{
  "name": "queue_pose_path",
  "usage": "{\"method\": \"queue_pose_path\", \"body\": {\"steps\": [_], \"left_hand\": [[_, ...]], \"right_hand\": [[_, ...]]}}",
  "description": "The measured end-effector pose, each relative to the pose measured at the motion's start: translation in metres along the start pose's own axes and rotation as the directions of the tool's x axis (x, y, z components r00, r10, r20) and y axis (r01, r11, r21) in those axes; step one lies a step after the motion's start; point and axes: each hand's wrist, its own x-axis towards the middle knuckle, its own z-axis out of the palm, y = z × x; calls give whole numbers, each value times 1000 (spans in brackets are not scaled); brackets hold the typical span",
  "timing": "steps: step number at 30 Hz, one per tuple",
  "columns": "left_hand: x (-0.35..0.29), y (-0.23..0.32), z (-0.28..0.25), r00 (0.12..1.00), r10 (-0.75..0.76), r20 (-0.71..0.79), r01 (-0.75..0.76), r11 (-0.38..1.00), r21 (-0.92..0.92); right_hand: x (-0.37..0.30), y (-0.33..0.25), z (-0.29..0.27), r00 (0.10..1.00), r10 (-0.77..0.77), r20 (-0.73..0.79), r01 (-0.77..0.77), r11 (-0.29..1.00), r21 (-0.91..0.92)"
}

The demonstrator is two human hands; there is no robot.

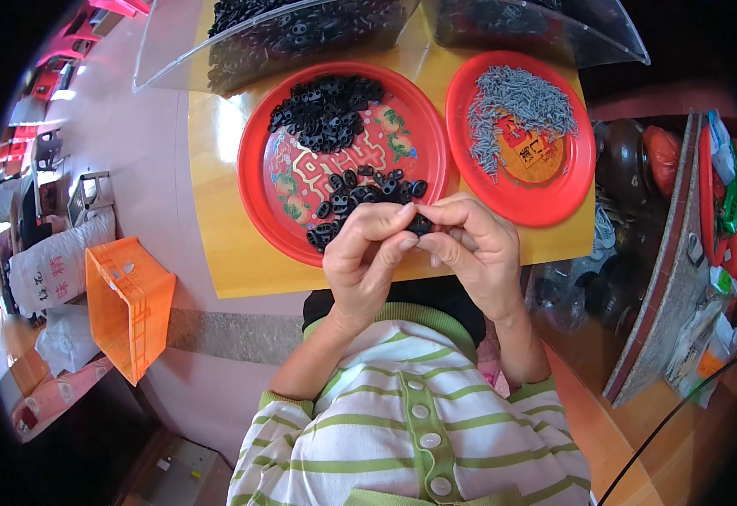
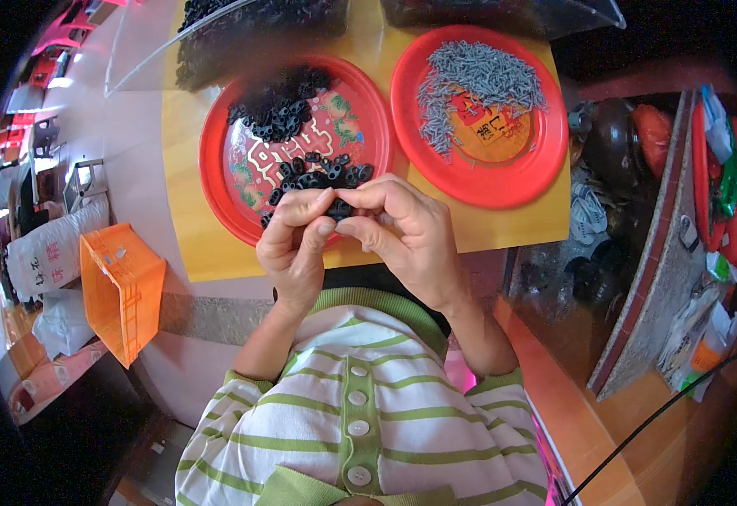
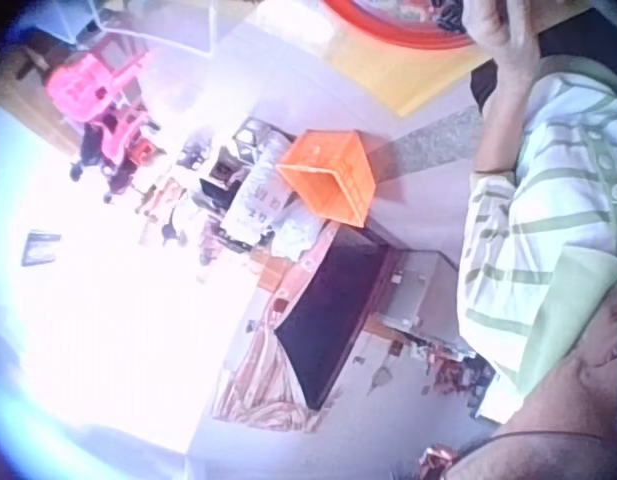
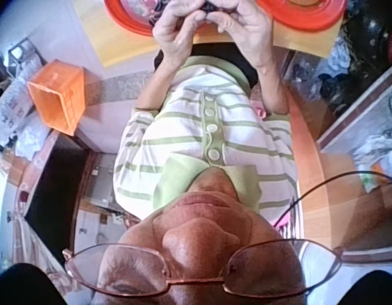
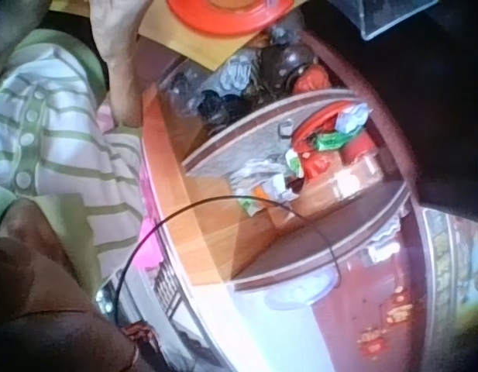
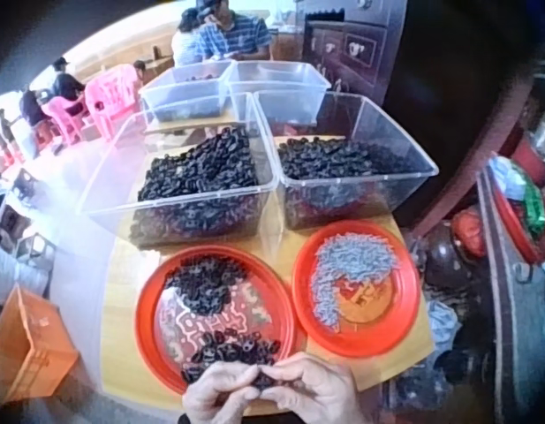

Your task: The person sits at a table and repeatedly picks up small black plastic rings and silver metal pins from two separate red plates. They insert the pins into the rings by hand, one at a time, and place the assembled units into a clear plastic container.

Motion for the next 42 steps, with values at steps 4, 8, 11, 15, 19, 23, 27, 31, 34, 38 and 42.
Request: {"method": "queue_pose_path", "body": {"steps": [4, 8, 11, 15, 19, 23, 27, 31, 34, 38, 42], "left_hand": [[-4, 0, 2, 999, -36, -18, 37, 999, 34], [-4, 2, 3, 983, -180, -40, 177, 982, -60], [0, 4, 4, 967, -251, -36, 245, 962, -121], [26, 6, -1, 972, -232, -36, 230, 971, -58], [53, 5, -28, 999, 0, 54, -32, 803, 595], [54, -1, -46, 998, -59, 28, 21, 691, 723], [57, -4, -46, 995, -55, 84, -26, 665, 746], [58, -7, -40, 988, -99, 114, -32, 598, 801], [55, -11, -38, 984, -145, 100, 3, 579, 815], [57, -11, -31, 978, -170, 118, 2, 576, 818], [59, -5, -24, 974, -202, 104, 48, 630, 775]], "right_hand": [[-3, 5, 1, 1000, 27, -11, -26, 1000, 6], [-1, 12, 1, 1000, 25, -9, -24, 999, 22], [4, 11, -1, 998, 52, 17, -53, 996, 67], [30, -1, -10, 989, 137, 52, -146, 959, 242], [85, -44, -45, 925, -241, -293, 189, 962, -195], [154, -77, -92, 723, -563, -402, 328, 790, -518], [153, -89, -99, 676, -630, -381, 364, 736, -571], [103, -61, -98, 827, -431, -360, 177, 809, -561], [63, -24, -97, 930, -331, -157, 169, 768, -618], [16, 10, -103, 967, -80, -241, -103, 743, -661], [-1, 17, -105, 950, -30, -310, -218, 645, -733]]}}
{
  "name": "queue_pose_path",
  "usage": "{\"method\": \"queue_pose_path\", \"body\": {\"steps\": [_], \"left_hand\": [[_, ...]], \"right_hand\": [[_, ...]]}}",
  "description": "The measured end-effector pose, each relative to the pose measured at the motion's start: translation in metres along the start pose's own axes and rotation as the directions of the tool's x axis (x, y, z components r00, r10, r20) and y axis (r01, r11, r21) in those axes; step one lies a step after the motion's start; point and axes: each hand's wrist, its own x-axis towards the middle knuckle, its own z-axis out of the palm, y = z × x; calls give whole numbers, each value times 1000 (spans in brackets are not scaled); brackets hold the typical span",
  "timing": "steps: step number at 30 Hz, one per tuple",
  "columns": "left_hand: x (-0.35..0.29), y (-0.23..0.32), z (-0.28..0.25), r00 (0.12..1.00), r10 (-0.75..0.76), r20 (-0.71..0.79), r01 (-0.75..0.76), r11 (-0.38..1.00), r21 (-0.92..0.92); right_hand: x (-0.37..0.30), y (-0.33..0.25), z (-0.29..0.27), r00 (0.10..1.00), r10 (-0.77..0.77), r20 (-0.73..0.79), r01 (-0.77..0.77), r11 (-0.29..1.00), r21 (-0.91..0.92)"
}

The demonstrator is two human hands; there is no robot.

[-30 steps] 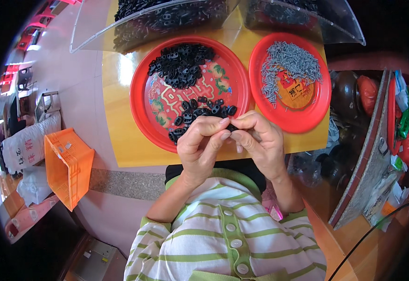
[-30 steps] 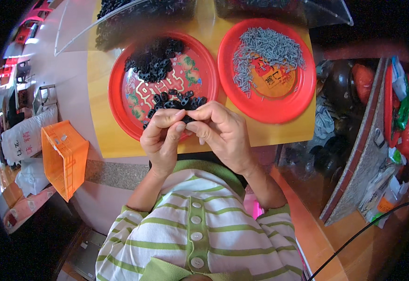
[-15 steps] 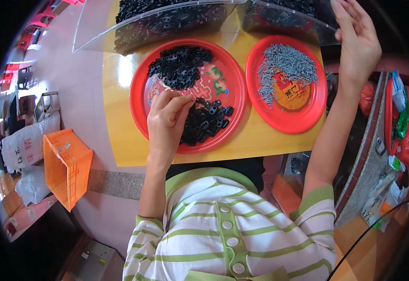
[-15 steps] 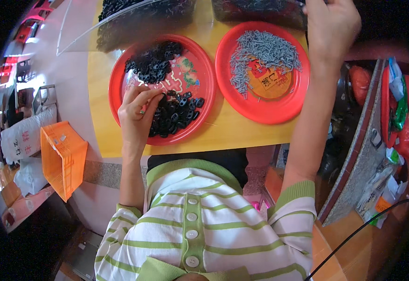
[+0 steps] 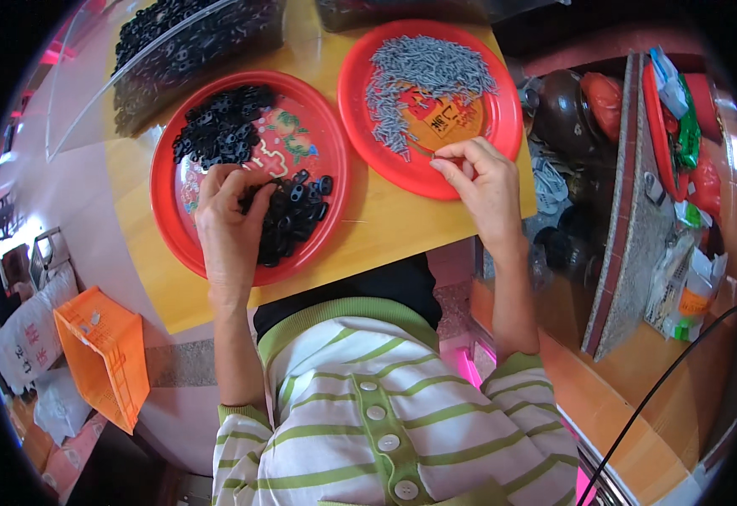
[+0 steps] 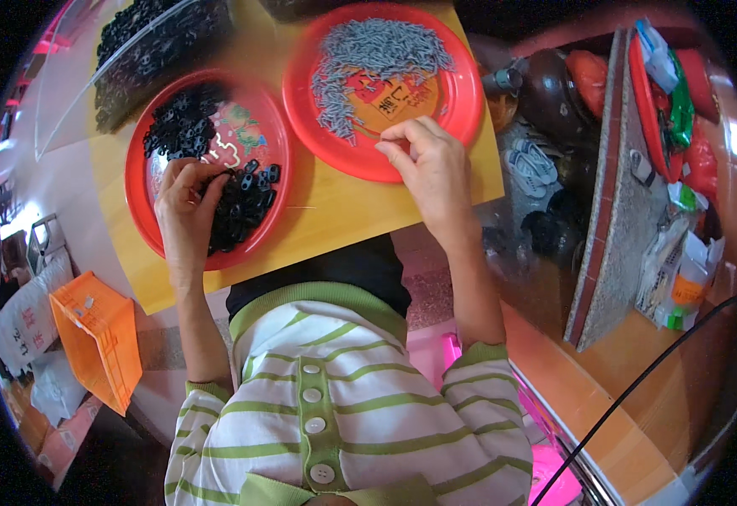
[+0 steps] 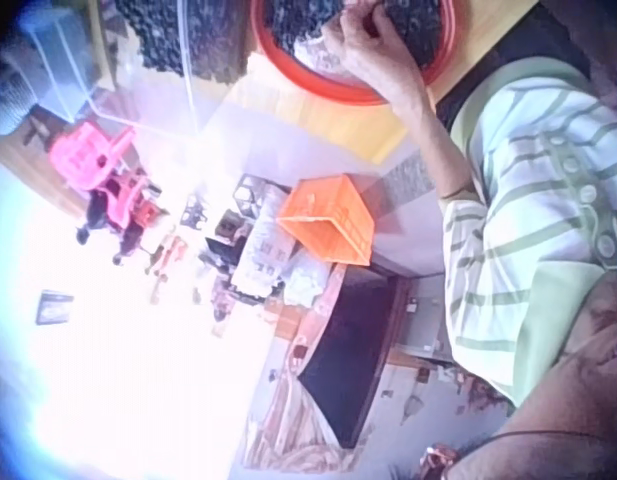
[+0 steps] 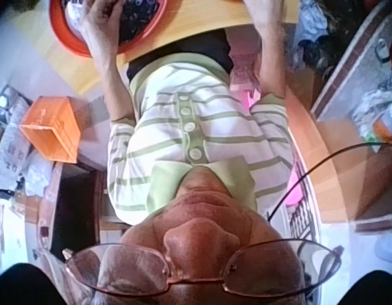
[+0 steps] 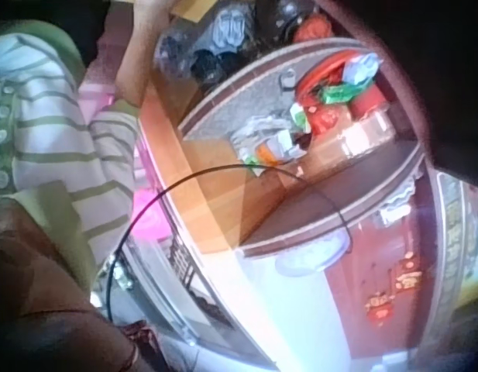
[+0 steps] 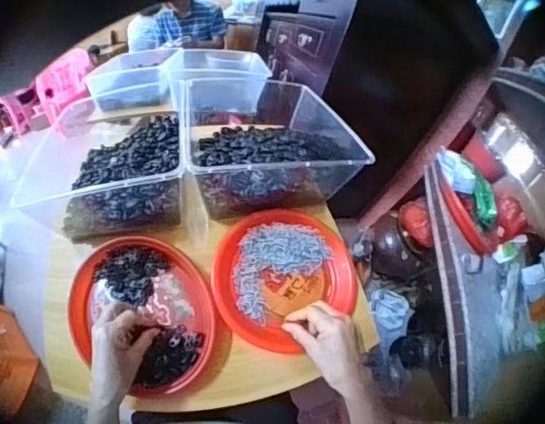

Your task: The person sits at a table and repeatedly picks up small black plastic rings and silver metal pins from two separate red plates. They insert the pins into the rings by hand, one at a time, and place the assembled units into a clear plastic container.

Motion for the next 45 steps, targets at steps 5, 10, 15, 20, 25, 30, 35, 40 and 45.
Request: {"method": "queue_pose_path", "body": {"steps": [5, 10, 15, 20, 25, 30, 35, 40, 45], "left_hand": [[-8, 5, 2, 997, 55, -57, -70, 949, -306], [-35, 19, 1, 919, -149, 364, 392, 268, -880], [-47, 25, 7, 890, -110, 442, 449, 54, -892], [-53, 22, 0, 899, -107, 425, 434, 92, -896], [-55, 17, -2, 917, -109, 385, 397, 145, -906], [-56, 18, -4, 911, -156, 382, 410, 243, -879], [-55, 12, 0, 916, -154, 370, 395, 186, -900], [-53, 5, -4, 877, -210, 432, 462, 124, -878], [-52, 8, -7, 848, -220, 482, 500, 30, -866]], "right_hand": [[0, -1, 1, 997, -48, -59, 41, 993, -111], [0, 4, 11, 993, -105, -56, 99, 990, -105], [-1, -7, 7, 998, -27, 48, 37, 972, -234], [-1, -4, 11, 990, -119, 71, 136, 930, -341], [-1, -13, 2, 998, -62, 12, 63, 965, -255], [-13, -36, 0, 1000, 13, -20, -11, 995, 96], [-35, -69, 30, 993, 41, 114, -102, 793, 600], [-43, -82, 60, 980, -53, 193, -137, 523, 841], [-39, -88, 75, 981, -45, 188, -152, 420, 894]]}}
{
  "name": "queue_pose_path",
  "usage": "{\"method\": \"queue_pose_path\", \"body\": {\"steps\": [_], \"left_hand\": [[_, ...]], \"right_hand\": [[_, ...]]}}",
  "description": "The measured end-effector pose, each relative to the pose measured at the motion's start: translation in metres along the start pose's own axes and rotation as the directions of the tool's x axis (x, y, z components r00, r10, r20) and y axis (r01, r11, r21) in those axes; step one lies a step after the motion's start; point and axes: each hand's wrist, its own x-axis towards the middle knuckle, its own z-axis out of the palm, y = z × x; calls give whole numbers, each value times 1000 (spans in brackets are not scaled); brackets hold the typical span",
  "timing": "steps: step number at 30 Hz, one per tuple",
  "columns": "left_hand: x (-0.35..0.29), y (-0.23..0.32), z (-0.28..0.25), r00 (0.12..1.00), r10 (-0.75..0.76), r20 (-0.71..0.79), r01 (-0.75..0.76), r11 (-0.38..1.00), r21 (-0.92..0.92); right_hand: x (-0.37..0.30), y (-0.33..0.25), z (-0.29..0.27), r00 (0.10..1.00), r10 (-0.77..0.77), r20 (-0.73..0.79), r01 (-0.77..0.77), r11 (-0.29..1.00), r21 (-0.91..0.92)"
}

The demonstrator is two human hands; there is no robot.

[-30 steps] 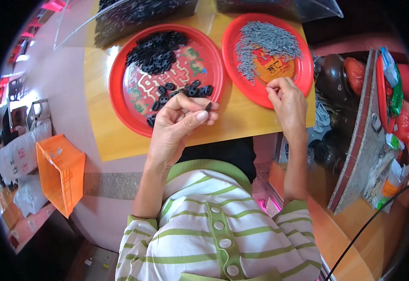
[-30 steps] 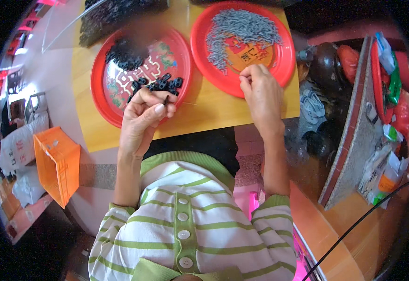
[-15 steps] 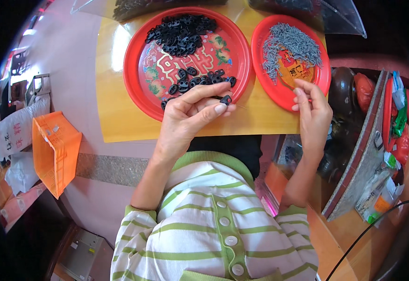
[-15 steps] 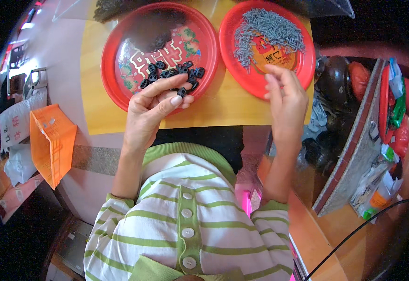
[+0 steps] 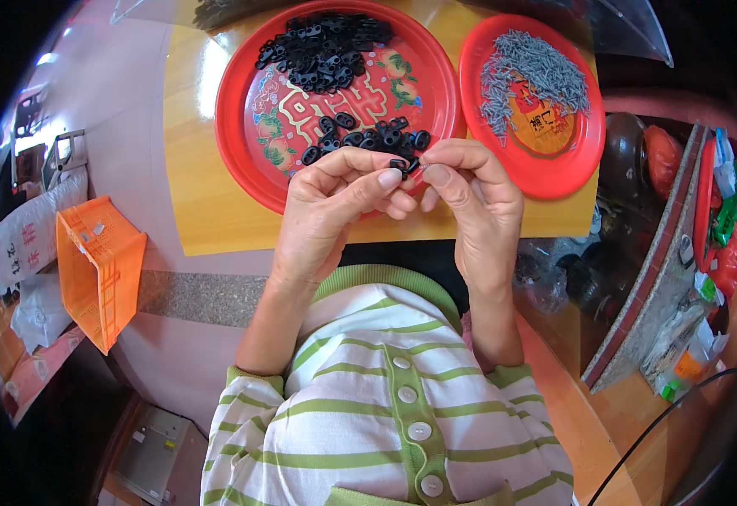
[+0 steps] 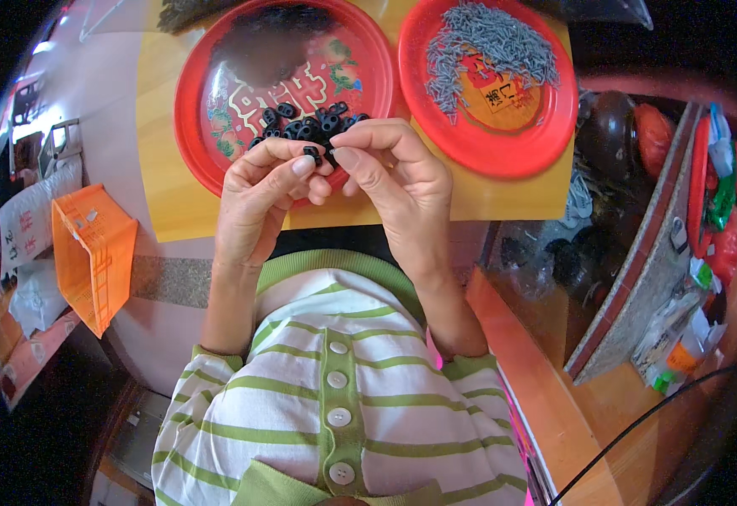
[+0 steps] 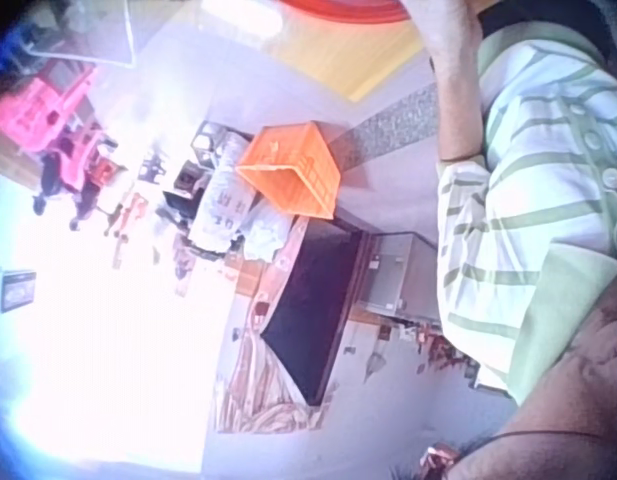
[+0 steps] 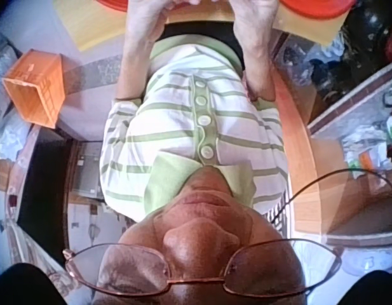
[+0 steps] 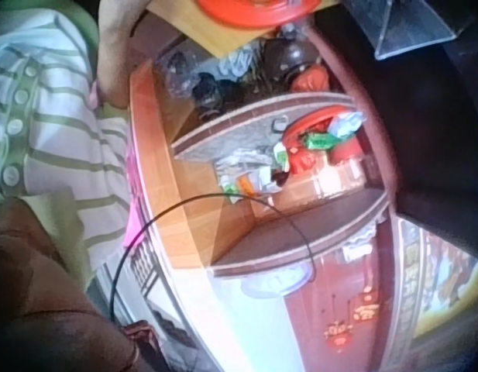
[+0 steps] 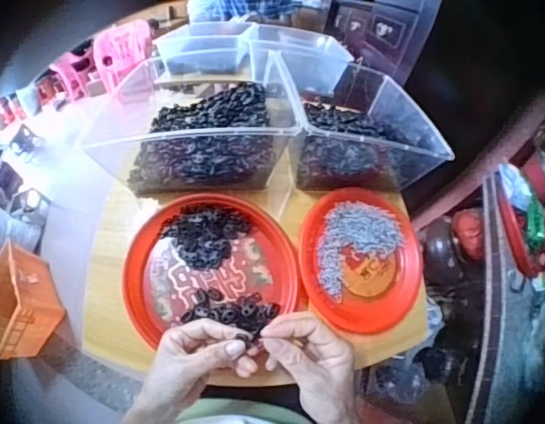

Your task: The person sits at a table and repeatedly picks up small black plastic rings and silver metal pins from two separate red plates. They insert the pins into the rings by hand, one at a time, and place the assembled units into a clear plastic container.

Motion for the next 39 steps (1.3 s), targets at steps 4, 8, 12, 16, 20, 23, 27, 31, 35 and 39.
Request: {"method": "queue_pose_path", "body": {"steps": [4, 8, 12, 16, 20, 23, 27, 31, 35, 39], "left_hand": [[2, -1, -2, 1000, -1, 7, 1, 1000, -9], [3, 0, 3, 999, 8, -35, -7, 1000, 23], [5, 0, 2, 999, 11, -47, -9, 999, 33], [6, -1, 7, 998, 44, -46, -41, 998, 46], [9, -2, 8, 997, 54, -47, -53, 998, 22], [9, -2, 8, 996, 62, -69, -59, 998, 33], [7, -5, 10, 991, 103, -83, -95, 991, 92], [8, -7, 8, 993, 73, -95, -69, 996, 50], [8, -7, 8, 997, 37, -64, -39, 998, -40], [7, -5, 9, 996, 74, -57, -75, 997, -22]], "right_hand": [[2, 0, 5, 998, 57, 13, -57, 998, 41], [4, 3, 5, 998, 50, 25, -51, 998, 42], [6, 5, 5, 999, 37, 17, -37, 999, 38], [6, 7, 7, 999, 35, -20, -33, 997, 67], [7, 7, 8, 999, 40, -17, -38, 995, 94], [8, 10, 7, 1000, 9, -30, -8, 999, 35], [7, 13, 8, 999, -30, -35, 30, 1000, -1], [6, 18, 10, 997, -52, -52, 52, 999, 0], [7, 8, 9, 1000, -14, -19, 15, 999, 42], [8, 2, 7, 999, -43, 10, 43, 997, -59]]}}
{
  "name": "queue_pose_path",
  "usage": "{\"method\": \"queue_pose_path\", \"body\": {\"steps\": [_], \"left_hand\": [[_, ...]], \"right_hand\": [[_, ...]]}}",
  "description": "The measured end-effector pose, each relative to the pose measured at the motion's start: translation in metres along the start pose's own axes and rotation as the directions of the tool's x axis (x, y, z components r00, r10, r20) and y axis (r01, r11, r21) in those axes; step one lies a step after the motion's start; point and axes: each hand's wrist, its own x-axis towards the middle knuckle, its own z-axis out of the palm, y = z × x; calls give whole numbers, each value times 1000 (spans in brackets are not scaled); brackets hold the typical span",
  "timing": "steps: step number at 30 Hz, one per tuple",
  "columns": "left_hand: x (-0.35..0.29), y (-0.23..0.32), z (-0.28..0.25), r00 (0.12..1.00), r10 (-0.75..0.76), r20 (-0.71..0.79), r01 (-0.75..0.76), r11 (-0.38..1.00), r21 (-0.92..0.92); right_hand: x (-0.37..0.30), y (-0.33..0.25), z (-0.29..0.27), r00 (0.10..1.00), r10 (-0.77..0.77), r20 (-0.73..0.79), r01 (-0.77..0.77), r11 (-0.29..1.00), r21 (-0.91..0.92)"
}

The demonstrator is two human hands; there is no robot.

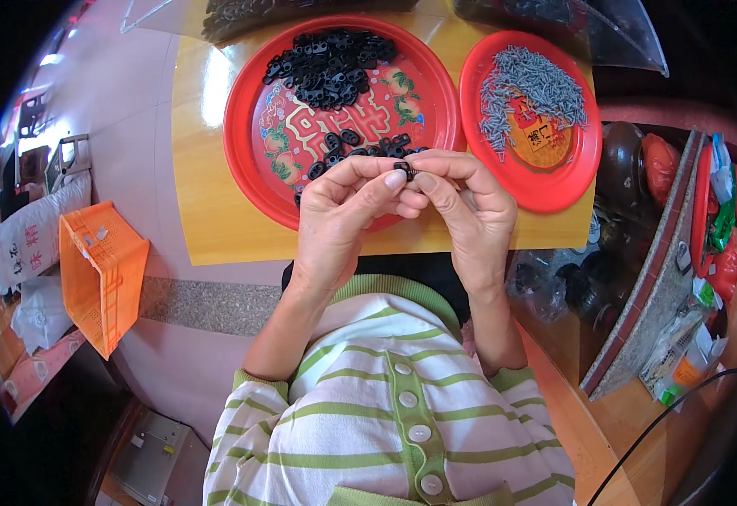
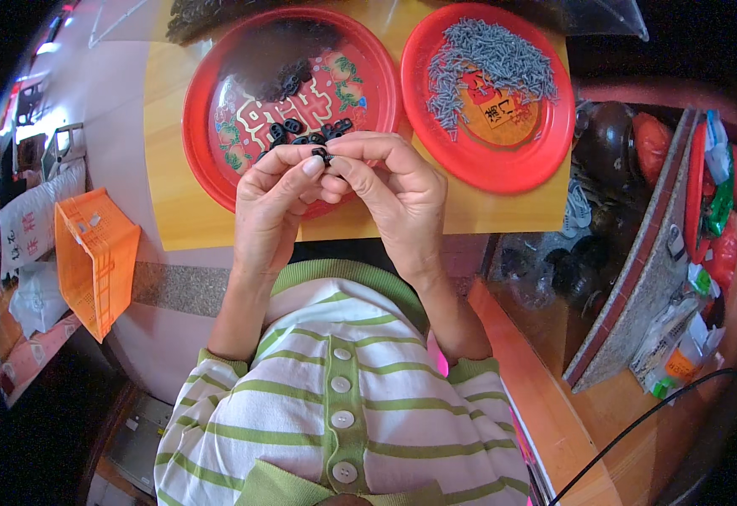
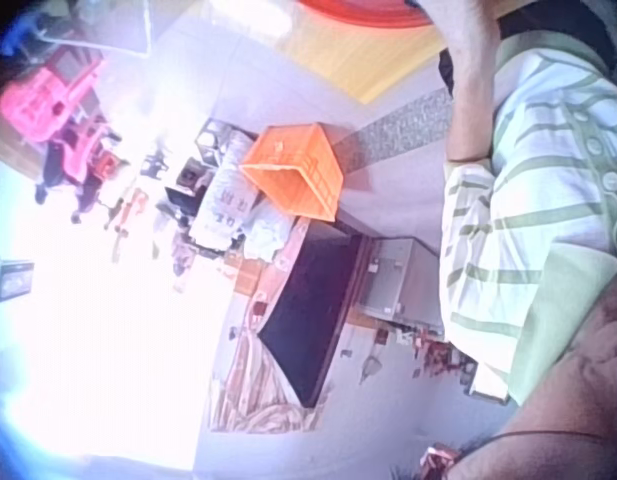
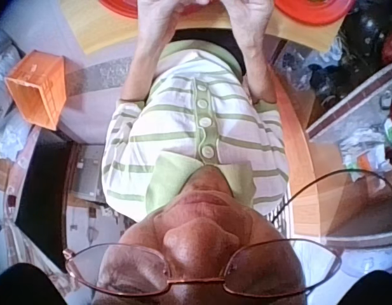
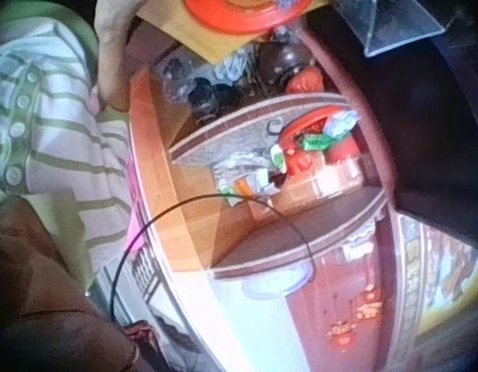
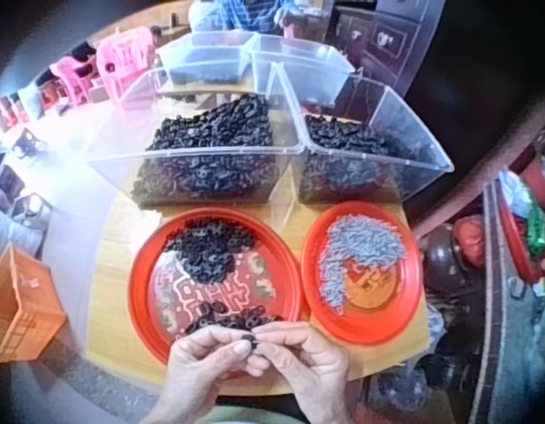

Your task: The person sits at a table and repeatedly picks up small black plastic rings and silver metal pins from two separate red plates. They insert the pins into the rings by hand, one at a time, and place the assembled units into a clear plastic container.

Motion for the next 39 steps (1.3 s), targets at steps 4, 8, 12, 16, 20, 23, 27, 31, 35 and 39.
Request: {"method": "queue_pose_path", "body": {"steps": [4, 8, 12, 16, 20, 23, 27, 31, 35, 39], "left_hand": [[-3, 1, 0, 999, 36, 2, -36, 999, 7], [-4, -1, 0, 994, 112, -8, -111, 991, 69], [-6, -1, 2, 993, 116, -31, -111, 983, 144], [-2, -1, -3, 994, 107, -26, -100, 976, 191], [-2, 0, -6, 996, 89, -22, -86, 993, 86], [-2, 6, -8, 998, 69, -14, -68, 996, 53], [-5, 9, -6, 997, 75, 7, -75, 994, 85], [-10, 10, -7, 998, 63, -1, -62, 993, 100], [-12, 5, -13, 997, 80, -7, -78, 992, 100], [-13, 5, -20, 996, 84, -33, -80, 991, 110]], "right_hand": [[1, -3, -1, 1000, -1, 18, 1, 1000, -25], [-1, 0, 1, 999, -35, 13, 36, 995, -89], [-3, 1, 5, 999, -36, -26, 33, 996, -89], [-4, 7, 5, 999, -23, -30, 21, 996, -92], [-4, -3, 7, 997, 73, -5, -73, 997, -18], [-2, -9, 11, 997, 79, -24, -80, 996, -30], [-1, -8, 7, 999, 6, 34, -4, 999, -53], [-4, -9, 10, 997, -6, 78, 13, 996, -88], [-8, -2, 13, 998, 8, 66, -5, 999, -45], [-8, 1, 18, 995, 27, 101, -28, 1000, 3]]}}
